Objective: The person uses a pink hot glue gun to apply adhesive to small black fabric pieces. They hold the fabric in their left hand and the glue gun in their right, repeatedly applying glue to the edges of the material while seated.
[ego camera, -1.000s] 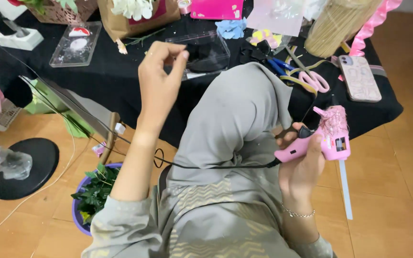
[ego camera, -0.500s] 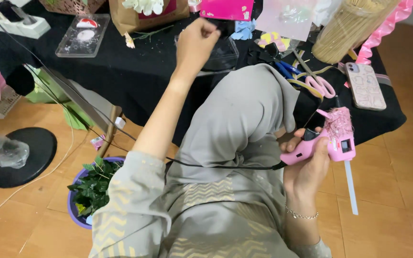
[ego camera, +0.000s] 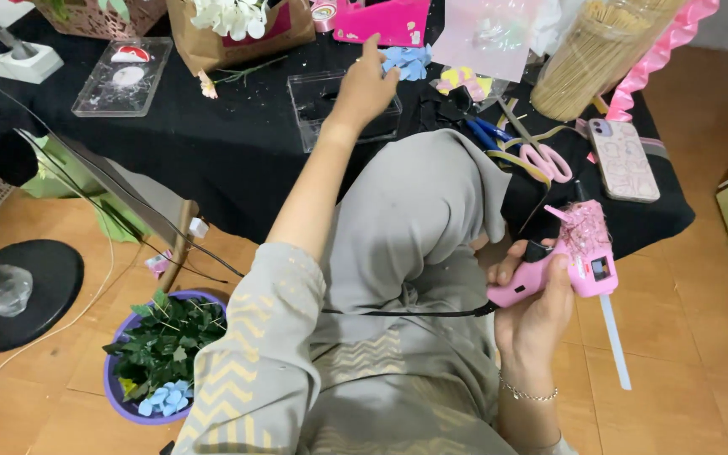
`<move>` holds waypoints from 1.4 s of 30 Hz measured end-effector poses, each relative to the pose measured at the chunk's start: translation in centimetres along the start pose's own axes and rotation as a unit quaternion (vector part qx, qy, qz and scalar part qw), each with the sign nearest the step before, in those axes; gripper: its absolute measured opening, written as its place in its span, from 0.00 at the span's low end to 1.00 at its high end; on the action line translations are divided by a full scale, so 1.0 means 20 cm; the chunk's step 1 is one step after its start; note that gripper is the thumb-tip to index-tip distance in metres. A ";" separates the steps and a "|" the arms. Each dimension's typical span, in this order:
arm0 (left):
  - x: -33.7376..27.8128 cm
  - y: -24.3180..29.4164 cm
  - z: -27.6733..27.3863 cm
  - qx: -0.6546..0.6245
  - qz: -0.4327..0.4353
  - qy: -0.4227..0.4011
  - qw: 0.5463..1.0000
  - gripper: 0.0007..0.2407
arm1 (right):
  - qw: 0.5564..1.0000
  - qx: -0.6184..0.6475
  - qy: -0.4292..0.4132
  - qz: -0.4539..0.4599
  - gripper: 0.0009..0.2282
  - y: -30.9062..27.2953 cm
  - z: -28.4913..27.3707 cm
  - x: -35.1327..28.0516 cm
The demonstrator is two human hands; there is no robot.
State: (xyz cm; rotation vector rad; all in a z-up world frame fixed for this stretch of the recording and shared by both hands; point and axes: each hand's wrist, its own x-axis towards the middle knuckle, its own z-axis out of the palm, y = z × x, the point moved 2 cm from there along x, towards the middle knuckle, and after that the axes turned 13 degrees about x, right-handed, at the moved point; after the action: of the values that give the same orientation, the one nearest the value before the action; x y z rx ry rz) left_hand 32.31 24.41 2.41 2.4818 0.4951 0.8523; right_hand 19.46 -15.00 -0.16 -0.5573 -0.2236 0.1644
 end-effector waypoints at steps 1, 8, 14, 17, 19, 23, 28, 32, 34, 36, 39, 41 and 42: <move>-0.03 0.00 -0.07 0.001 0.000 -0.004 1.000 0.27 | 1.000 0.001 0.004 0.001 0.14 0.01 0.00 0.00; 0.01 -0.29 -0.15 0.313 -0.047 -0.130 0.940 0.12 | 0.997 -0.013 -0.071 0.041 0.12 -0.02 -0.03 0.00; 0.00 -0.24 -0.20 0.325 -0.135 -0.249 0.902 0.28 | 0.991 -0.016 -0.118 0.064 0.16 -0.07 -0.02 -0.01; 0.00 -0.23 -0.18 0.302 -0.174 -0.252 0.903 0.29 | 0.990 -0.016 -0.128 0.063 0.16 -0.08 -0.03 -0.02; 0.02 -0.22 -0.19 0.272 -0.202 -0.245 0.908 0.30 | 0.989 -0.012 -0.135 0.058 0.16 -0.08 -0.01 -0.01; 0.04 -0.24 -0.16 0.270 -0.217 -0.276 0.897 0.29 | 0.990 -0.008 -0.130 0.045 0.14 -0.09 0.01 -0.02; 0.07 -0.38 -0.03 0.270 -0.179 -0.214 0.921 0.13 | 0.992 -0.013 -0.122 0.038 0.14 -0.08 0.01 -0.03; 0.02 -0.34 -0.08 0.260 -0.148 -0.149 0.942 0.13 | 0.993 -0.022 -0.112 0.043 0.14 -0.08 0.02 -0.03; -0.01 -0.35 -0.09 0.268 -0.137 -0.122 0.946 0.14 | 0.993 -0.013 -0.111 0.048 0.14 -0.08 0.01 -0.03; -0.02 -0.36 -0.08 0.290 -0.096 0.011 0.952 0.10 | 0.992 -0.023 -0.114 0.043 0.14 -0.08 0.02 -0.03; -0.06 -0.35 -0.17 0.285 -0.069 0.051 0.955 0.08 | 0.994 -0.012 -0.101 0.049 0.14 -0.06 0.01 -0.04; -0.08 -0.36 -0.20 0.262 -0.073 0.046 0.961 0.08 | 0.994 -0.011 -0.101 0.050 0.14 -0.06 0.00 -0.04; -0.09 -0.36 -0.22 0.239 -0.077 0.045 0.967 0.08 | 0.993 -0.008 -0.104 0.051 0.14 -0.05 0.00 -0.04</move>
State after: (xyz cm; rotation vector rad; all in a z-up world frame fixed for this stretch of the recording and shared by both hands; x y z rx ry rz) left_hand 26.75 30.88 0.79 2.7873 1.0149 0.8637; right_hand 18.82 -16.04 0.36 -0.5689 -0.4005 0.3201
